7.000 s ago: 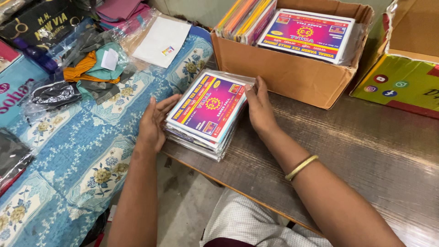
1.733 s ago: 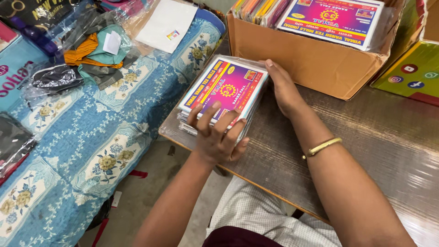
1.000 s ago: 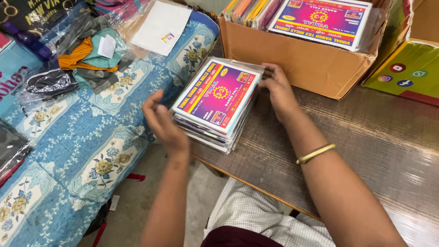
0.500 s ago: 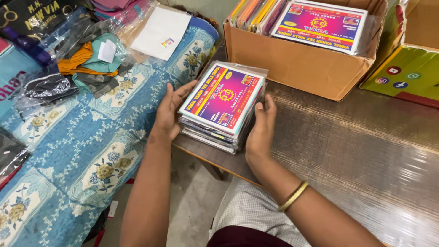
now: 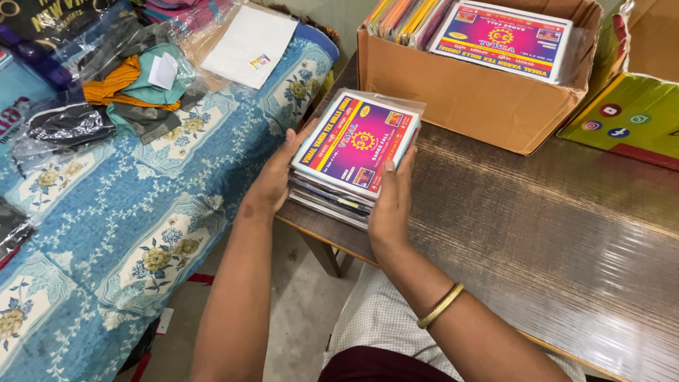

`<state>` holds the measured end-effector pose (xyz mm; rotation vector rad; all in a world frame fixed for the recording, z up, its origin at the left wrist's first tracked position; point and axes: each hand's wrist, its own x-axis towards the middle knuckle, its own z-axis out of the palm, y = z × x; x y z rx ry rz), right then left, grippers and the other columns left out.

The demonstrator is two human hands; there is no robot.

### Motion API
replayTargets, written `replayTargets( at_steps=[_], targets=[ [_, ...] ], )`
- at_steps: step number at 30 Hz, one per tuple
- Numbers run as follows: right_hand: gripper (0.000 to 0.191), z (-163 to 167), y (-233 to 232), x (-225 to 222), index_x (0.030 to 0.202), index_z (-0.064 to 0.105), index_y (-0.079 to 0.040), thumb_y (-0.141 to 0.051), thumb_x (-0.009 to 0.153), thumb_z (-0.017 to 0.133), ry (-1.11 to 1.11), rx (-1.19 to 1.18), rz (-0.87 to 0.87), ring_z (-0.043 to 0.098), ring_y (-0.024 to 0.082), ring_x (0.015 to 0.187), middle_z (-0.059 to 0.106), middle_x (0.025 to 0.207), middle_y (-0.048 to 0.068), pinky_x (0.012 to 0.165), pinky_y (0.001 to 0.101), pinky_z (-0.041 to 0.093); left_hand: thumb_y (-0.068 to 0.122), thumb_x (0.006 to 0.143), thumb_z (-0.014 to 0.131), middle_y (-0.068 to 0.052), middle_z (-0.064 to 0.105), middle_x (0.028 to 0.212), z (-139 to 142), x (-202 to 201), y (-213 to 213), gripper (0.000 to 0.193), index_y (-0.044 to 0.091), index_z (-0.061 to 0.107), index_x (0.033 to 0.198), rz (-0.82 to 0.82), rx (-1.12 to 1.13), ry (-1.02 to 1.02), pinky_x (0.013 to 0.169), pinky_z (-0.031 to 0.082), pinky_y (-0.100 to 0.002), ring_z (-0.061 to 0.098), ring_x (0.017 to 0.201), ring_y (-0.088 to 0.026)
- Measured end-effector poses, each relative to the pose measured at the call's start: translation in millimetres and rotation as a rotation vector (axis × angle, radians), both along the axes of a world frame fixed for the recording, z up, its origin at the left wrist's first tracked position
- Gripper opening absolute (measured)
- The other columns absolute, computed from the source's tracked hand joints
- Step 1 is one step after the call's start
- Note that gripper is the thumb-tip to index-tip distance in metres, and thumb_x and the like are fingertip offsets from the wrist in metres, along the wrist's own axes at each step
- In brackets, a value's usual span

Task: The person repeatedly takes individually wrapped fabric packages from a cardboard box and stacks them on a table. The person handles the packages by hand, aligning them into a neat pile. The process continues throughout the clip with no other tools used.

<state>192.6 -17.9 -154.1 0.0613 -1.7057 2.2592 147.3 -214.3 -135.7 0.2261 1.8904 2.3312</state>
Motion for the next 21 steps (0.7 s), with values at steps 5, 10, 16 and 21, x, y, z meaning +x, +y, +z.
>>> replayTargets(
  at_steps=[5, 10, 16, 21],
  targets=[
    [0.074, 1.9, -0.5, 4.6, 0.162, 0.008, 0.003, -0.038, 0.108, 0.038, -0.073, 0.176, -0.047, 0.006, 0.031, 0.161, 0.007, 0.173, 0.021, 0.127, 0.0375, 0.010, 0.046, 0.104, 0.040, -0.014, 0.044, 0.162, -3.5, -2.8, -1.5, 0.065, 0.007, 0.041, 0.156, 0.019, -0.006, -0.003, 0.120, 0.035, -0.037, 0.046, 0.145, -0.024],
    [0.075, -2.6, -0.7, 2.3, 0.163, 0.010, 0.000, -0.041, 0.106, 0.039, -0.107, 0.165, -0.049, 0.012, 0.031, 0.160, 0.013, 0.172, 0.020, 0.126, 0.0379, 0.012, 0.038, 0.105, 0.041, -0.014, 0.046, 0.160, -10.2, -5.9, -7.4, 0.061, 0.004, 0.041, 0.156, 0.021, 0.025, 0.015, 0.120, 0.035, -0.036, 0.047, 0.145, -0.025],
    [0.055, -14.7, 35.6, -22.7, 0.150, 0.037, -0.004, -0.036, 0.106, 0.045, -0.098, -0.011, -0.105, 0.037, 0.025, 0.144, 0.039, 0.157, 0.015, 0.117, 0.0390, 0.028, 0.038, 0.107, 0.036, -0.013, 0.042, 0.164, -18.5, -5.3, -15.5, 0.062, 0.000, 0.042, 0.155, -0.007, 0.187, 0.036, 0.124, 0.028, -0.036, 0.041, 0.148, -0.024],
    [0.023, -14.8, 97.6, -74.4, 0.113, 0.064, -0.003, -0.021, 0.100, 0.059, -0.089, 0.313, 0.025, 0.065, 0.018, 0.094, 0.067, 0.103, 0.009, 0.078, 0.0353, 0.055, 0.052, 0.103, 0.033, -0.013, 0.047, 0.160, -2.3, -8.3, -25.5, 0.070, 0.002, 0.046, 0.151, 0.084, 0.291, 0.035, 0.122, 0.029, -0.039, 0.044, 0.147, -0.024]
  ],
)
